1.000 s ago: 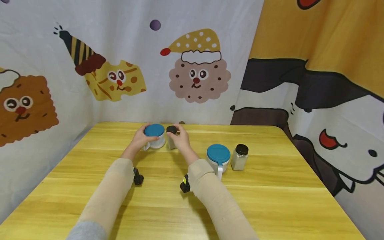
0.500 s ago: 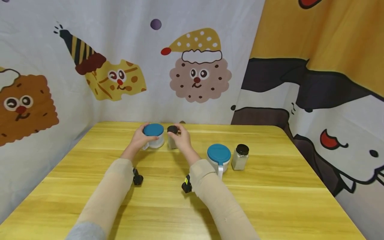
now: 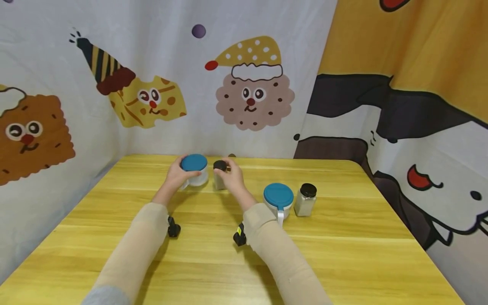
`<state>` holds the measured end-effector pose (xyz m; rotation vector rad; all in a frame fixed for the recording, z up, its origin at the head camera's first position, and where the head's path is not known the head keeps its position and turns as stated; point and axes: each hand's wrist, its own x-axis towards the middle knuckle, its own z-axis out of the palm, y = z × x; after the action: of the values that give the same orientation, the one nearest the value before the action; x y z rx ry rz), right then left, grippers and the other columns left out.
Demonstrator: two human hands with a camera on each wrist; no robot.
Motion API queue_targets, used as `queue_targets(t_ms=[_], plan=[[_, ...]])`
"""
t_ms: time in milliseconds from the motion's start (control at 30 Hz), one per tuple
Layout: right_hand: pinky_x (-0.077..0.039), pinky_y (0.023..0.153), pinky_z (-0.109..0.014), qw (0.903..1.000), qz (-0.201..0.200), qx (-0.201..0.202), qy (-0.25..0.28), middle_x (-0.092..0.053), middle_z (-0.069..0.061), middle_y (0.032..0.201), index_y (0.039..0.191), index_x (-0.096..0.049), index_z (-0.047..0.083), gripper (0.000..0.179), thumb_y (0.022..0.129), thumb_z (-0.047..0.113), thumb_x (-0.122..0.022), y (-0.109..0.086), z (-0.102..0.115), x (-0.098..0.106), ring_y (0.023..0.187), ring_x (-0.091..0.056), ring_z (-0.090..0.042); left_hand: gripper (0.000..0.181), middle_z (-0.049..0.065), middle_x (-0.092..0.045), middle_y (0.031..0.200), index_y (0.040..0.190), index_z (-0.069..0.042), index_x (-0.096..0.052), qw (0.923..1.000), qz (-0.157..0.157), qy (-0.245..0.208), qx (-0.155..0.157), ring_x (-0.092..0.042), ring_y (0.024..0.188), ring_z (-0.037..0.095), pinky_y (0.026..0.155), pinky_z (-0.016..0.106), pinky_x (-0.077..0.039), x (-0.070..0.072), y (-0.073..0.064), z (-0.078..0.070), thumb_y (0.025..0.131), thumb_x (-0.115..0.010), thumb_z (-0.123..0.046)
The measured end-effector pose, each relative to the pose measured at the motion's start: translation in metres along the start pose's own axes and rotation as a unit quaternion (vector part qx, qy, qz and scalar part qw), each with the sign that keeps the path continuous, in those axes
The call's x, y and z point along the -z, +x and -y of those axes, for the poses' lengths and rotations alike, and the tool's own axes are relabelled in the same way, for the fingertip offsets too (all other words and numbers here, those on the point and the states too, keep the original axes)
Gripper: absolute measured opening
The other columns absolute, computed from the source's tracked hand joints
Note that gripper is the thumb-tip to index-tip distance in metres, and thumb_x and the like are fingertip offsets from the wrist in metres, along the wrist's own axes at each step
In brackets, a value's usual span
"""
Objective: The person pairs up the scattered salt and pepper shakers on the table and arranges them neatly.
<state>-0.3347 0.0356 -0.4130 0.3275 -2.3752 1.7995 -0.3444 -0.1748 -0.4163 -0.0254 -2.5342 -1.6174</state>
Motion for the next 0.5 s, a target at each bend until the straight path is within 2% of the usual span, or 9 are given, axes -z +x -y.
queue_targets(t_ms=[167, 333, 500], plan=[[-0.049, 0.088, -0.041, 1.0000, -0.002, 0.003, -0.001, -0.055, -0.015, 0.128, 0.130, -0.056, 0.006, 0.044, 0.089, 0.015, -0.069, 0.000, -0.001, 0.001, 0.112, -0.052, -0.034, 0.093, 0.020, -0.034, 0.147, 0.149, -0.010, -0.032, 0.9999, -0.013, -0.003, -0.001, -0.035, 0.131, 0.040, 0.103, 0.055, -0.031, 0.000, -0.001, -0.003, 0.073, -0.084, -0.027], [-0.047, 0.091, -0.041, 0.9998, 0.000, 0.017, -0.008, -0.056, -0.016, 0.126, 0.128, -0.055, 0.001, 0.043, 0.090, 0.014, -0.069, -0.002, -0.002, 0.002, 0.113, -0.053, -0.034, 0.094, 0.019, -0.033, 0.148, 0.150, -0.011, -0.030, 0.9999, -0.011, -0.005, -0.002, -0.034, 0.132, 0.040, 0.102, 0.056, -0.032, 0.000, -0.005, -0.009, 0.074, -0.083, -0.027], [-0.048, 0.088, -0.043, 1.0000, 0.002, 0.006, 0.002, -0.055, -0.016, 0.127, 0.129, -0.055, 0.002, 0.042, 0.090, 0.015, -0.068, -0.005, -0.001, 0.004, 0.113, -0.052, -0.034, 0.094, 0.019, -0.032, 0.148, 0.150, -0.013, -0.030, 0.9999, -0.014, -0.010, 0.001, -0.034, 0.131, 0.039, 0.102, 0.055, -0.032, 0.000, -0.009, -0.014, 0.074, -0.083, -0.027]])
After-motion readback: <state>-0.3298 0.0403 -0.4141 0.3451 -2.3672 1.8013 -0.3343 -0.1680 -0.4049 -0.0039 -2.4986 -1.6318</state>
